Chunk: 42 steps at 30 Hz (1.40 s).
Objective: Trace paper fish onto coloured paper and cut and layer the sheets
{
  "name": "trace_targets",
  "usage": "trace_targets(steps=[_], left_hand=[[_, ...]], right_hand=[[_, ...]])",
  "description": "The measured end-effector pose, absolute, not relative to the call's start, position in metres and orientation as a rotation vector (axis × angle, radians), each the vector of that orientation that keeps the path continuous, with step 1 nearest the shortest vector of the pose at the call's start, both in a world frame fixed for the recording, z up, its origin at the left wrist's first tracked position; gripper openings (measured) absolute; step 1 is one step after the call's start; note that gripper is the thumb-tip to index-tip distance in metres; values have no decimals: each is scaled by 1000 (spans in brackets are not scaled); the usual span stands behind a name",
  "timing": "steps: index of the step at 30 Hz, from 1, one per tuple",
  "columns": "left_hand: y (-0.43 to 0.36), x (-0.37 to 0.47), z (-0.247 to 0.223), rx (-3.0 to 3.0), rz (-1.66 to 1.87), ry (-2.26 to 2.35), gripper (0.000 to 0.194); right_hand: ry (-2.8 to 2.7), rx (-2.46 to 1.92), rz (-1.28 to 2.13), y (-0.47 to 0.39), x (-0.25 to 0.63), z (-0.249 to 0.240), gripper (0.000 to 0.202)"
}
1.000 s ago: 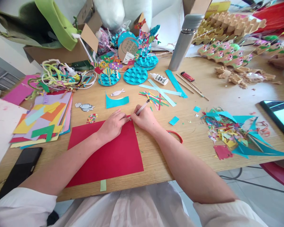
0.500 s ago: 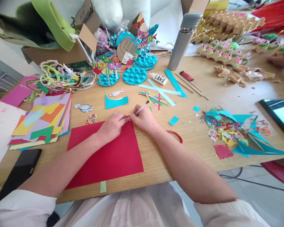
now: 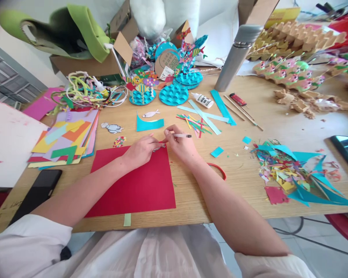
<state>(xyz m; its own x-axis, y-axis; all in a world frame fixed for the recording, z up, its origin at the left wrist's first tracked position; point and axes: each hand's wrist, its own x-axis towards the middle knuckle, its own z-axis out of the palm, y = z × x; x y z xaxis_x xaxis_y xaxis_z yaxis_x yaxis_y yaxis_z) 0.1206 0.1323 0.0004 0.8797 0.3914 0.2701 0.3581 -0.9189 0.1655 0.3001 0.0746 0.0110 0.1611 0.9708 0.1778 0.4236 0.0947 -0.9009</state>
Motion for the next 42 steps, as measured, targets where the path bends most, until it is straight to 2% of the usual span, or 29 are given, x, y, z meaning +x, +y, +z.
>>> trace_targets(steps=[6,11,19,24,29,35,38,42], left_hand=[[124,118,9,2990,396,636,34],[112,118,15,2978,372,736,23],[65,134,10,2878,494,1170,39],[45,145,5,2818,467,1339,44],[42,147,3,2864,405,1343,48],[41,144,-1,2851,372,1327,53],[41,144,-1,2857,345,1329,54],[40,146,0,2868,327,1380,53]], right_hand=[[-1620,-1637,626,72,297,15,23],[-1780,-1662,523,72,298,15,22],[-1863,-1669,472,72,299,15,22],[-1803,-1752,429,73,297,15,12],[-1785,-1706,547,71,298,19,17],[-1593,-1604,761,76,287,31,44],[-1568,-1571,810,88,273,44,40],[-1550,-1558,909,107,254,48,24]])
